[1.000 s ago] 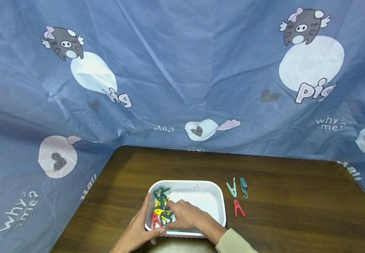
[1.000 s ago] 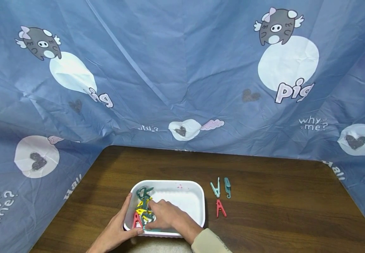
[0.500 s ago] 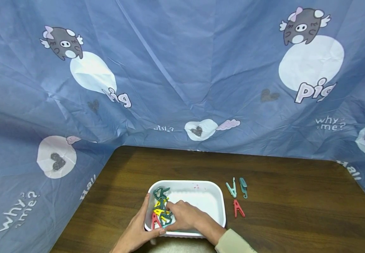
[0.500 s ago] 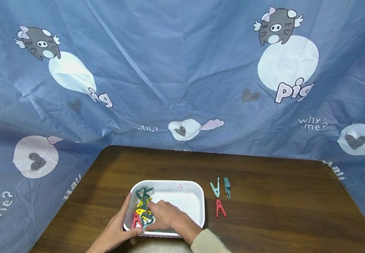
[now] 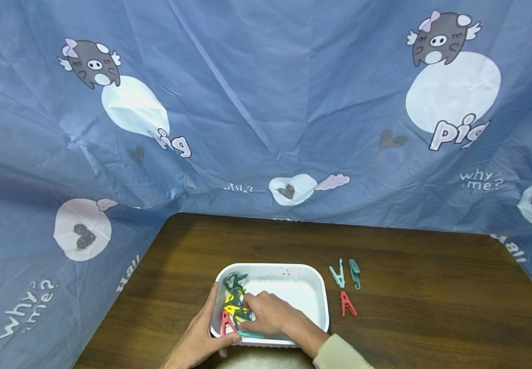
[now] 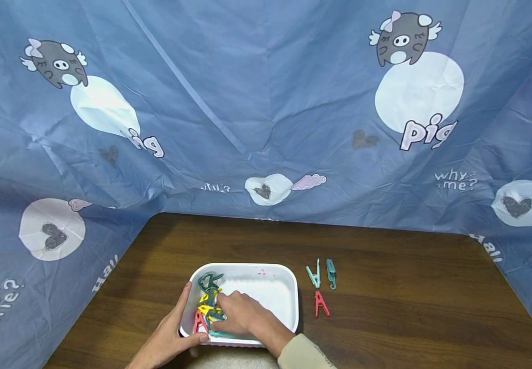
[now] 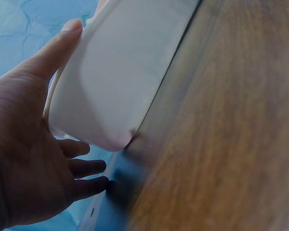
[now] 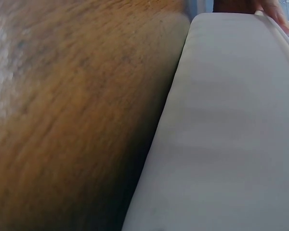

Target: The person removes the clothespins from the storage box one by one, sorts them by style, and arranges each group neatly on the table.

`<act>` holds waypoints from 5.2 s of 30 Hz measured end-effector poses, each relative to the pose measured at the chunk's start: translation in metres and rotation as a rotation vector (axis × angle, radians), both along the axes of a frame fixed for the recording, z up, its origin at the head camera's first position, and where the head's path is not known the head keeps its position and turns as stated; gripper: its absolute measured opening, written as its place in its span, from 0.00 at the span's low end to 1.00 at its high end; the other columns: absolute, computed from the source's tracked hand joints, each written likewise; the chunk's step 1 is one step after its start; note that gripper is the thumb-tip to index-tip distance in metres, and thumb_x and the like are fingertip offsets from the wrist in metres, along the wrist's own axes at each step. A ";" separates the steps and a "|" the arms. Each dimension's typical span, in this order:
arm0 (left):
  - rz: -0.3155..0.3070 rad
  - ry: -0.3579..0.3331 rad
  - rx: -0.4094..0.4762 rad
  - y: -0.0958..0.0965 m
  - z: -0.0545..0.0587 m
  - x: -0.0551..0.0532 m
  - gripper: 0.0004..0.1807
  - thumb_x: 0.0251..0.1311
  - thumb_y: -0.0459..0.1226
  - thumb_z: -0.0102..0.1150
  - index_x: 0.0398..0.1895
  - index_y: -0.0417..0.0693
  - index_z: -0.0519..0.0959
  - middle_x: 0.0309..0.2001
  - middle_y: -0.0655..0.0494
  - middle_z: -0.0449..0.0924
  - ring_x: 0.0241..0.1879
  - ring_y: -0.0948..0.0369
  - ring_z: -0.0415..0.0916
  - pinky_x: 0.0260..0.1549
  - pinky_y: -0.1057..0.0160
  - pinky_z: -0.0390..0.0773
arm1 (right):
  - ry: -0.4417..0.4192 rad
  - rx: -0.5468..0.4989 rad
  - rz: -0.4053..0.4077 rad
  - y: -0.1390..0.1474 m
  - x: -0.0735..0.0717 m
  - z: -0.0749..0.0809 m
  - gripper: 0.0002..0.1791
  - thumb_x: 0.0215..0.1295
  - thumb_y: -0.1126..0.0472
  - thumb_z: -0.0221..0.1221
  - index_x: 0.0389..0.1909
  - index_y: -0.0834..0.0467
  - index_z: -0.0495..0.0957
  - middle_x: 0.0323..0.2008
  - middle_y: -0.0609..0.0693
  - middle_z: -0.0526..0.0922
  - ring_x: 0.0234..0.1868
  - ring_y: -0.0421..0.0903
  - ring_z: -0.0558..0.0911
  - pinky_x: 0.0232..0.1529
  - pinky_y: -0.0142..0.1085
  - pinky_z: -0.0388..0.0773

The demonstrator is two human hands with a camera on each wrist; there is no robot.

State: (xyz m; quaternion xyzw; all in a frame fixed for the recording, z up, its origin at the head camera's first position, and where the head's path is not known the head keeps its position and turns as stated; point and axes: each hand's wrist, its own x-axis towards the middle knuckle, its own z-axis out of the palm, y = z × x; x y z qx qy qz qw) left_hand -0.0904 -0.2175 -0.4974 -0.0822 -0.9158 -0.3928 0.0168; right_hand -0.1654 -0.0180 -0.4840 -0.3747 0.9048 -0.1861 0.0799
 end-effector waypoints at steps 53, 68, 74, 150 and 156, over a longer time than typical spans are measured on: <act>0.009 -0.037 0.015 -0.001 0.000 -0.001 0.67 0.44 0.50 0.79 0.81 0.45 0.43 0.77 0.37 0.57 0.66 0.48 0.68 0.66 0.51 0.72 | 0.061 -0.081 -0.038 0.002 -0.005 0.002 0.11 0.58 0.50 0.68 0.28 0.50 0.76 0.20 0.40 0.76 0.20 0.33 0.67 0.20 0.25 0.62; 0.015 -0.032 0.012 0.001 0.000 -0.001 0.67 0.44 0.50 0.79 0.81 0.42 0.44 0.77 0.35 0.57 0.71 0.43 0.63 0.67 0.45 0.70 | 0.057 -0.127 -0.045 0.011 -0.012 0.012 0.10 0.58 0.52 0.68 0.28 0.51 0.77 0.21 0.41 0.78 0.20 0.33 0.67 0.21 0.25 0.63; 0.016 -0.037 0.015 0.001 0.000 -0.002 0.67 0.44 0.50 0.79 0.81 0.42 0.44 0.77 0.35 0.57 0.71 0.43 0.64 0.67 0.44 0.70 | 0.073 -0.140 -0.051 0.016 -0.015 0.019 0.11 0.57 0.52 0.68 0.28 0.52 0.77 0.21 0.43 0.78 0.20 0.34 0.68 0.21 0.26 0.65; 0.035 -0.043 0.003 0.002 0.001 -0.001 0.68 0.43 0.51 0.79 0.81 0.41 0.44 0.77 0.35 0.56 0.72 0.43 0.63 0.68 0.43 0.67 | -0.041 -0.253 -0.265 0.166 -0.012 0.053 0.07 0.65 0.57 0.65 0.36 0.56 0.80 0.15 0.39 0.72 0.15 0.30 0.66 0.17 0.26 0.65; 0.046 -0.053 0.020 0.003 0.000 -0.001 0.68 0.43 0.51 0.79 0.81 0.42 0.44 0.77 0.36 0.56 0.72 0.43 0.62 0.68 0.42 0.66 | -0.020 -0.260 -0.280 0.176 -0.005 0.048 0.07 0.64 0.55 0.66 0.34 0.54 0.80 0.15 0.38 0.72 0.16 0.28 0.67 0.18 0.26 0.66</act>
